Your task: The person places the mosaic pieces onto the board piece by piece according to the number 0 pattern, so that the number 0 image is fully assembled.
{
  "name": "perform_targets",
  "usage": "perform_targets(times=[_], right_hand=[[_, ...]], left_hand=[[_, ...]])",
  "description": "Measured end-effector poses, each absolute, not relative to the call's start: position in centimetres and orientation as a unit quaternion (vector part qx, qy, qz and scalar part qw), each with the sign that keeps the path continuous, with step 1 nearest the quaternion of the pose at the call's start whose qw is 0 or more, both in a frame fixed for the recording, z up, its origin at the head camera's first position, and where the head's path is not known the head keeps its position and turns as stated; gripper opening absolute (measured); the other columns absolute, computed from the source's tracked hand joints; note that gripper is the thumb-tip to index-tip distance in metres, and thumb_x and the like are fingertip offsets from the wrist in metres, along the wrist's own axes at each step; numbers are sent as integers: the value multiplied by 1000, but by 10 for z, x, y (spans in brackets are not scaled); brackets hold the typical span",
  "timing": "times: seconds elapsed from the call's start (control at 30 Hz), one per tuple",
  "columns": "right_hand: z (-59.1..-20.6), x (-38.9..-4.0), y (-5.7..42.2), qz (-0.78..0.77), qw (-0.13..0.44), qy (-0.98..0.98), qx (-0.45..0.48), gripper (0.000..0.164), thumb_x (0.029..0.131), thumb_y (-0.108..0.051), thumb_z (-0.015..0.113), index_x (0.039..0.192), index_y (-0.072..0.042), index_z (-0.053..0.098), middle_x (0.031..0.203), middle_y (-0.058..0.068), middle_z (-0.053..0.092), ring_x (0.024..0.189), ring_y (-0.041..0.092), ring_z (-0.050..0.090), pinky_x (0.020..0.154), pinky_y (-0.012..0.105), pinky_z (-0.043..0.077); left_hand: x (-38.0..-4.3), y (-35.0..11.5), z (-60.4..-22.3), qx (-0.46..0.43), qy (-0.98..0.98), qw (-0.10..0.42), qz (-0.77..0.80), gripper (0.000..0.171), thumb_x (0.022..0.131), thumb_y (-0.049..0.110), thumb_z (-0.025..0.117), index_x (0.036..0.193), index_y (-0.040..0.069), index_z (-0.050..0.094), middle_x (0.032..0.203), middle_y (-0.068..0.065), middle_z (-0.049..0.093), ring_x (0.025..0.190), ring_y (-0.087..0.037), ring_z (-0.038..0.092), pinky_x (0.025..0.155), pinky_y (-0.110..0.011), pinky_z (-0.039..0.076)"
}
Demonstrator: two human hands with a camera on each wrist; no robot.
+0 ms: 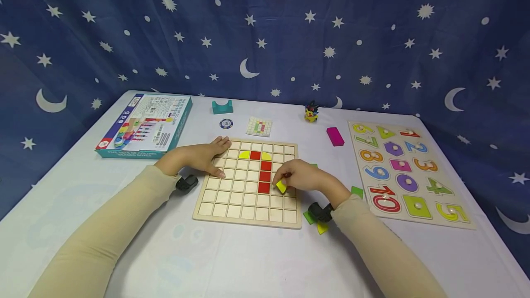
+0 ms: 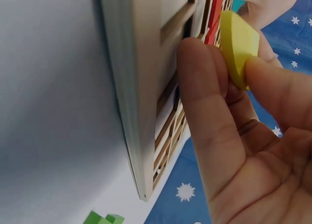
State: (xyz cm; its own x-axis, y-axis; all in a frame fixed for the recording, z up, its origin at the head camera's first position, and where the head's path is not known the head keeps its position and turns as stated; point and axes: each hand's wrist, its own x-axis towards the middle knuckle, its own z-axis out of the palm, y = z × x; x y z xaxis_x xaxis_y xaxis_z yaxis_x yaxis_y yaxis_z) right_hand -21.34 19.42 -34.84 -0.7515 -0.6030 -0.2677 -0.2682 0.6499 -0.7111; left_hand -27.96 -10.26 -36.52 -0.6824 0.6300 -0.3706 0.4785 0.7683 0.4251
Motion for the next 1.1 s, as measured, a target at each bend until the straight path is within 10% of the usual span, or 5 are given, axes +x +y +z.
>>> perform_targets(times=[0.23, 0.47, 1.1], right_hand=[[-349, -212, 187, -322, 247, 878, -252, 12, 87, -1, 55, 86, -8, 65, 78, 0, 59, 74, 16, 49, 68, 28, 42], [-348, -211, 184, -310, 216, 883, -279, 33, 86, 8, 50, 104, -10, 71, 99, 1, 64, 88, 16, 50, 79, 29, 44], [-349, -205, 171, -352, 243, 868, -253, 19, 92, 3, 47, 90, -5, 65, 87, 4, 59, 71, 14, 56, 68, 26, 52]], left_hand=[[-279, -103, -364, 304, 907, 253, 144, 104, 78, 44, 69, 147, 0, 5, 154, -15, -5, 142, -29, -10, 115, -43, 2], [-278, -102, -363, 303, 907, 254, 145, 103, 78, 44, 69, 147, 1, 5, 154, -15, -5, 142, -29, -10, 115, -43, 2], [-278, -102, -362, 308, 904, 257, 144, 103, 79, 43, 69, 147, 0, 4, 154, -16, -6, 142, -30, -10, 115, -43, 2]])
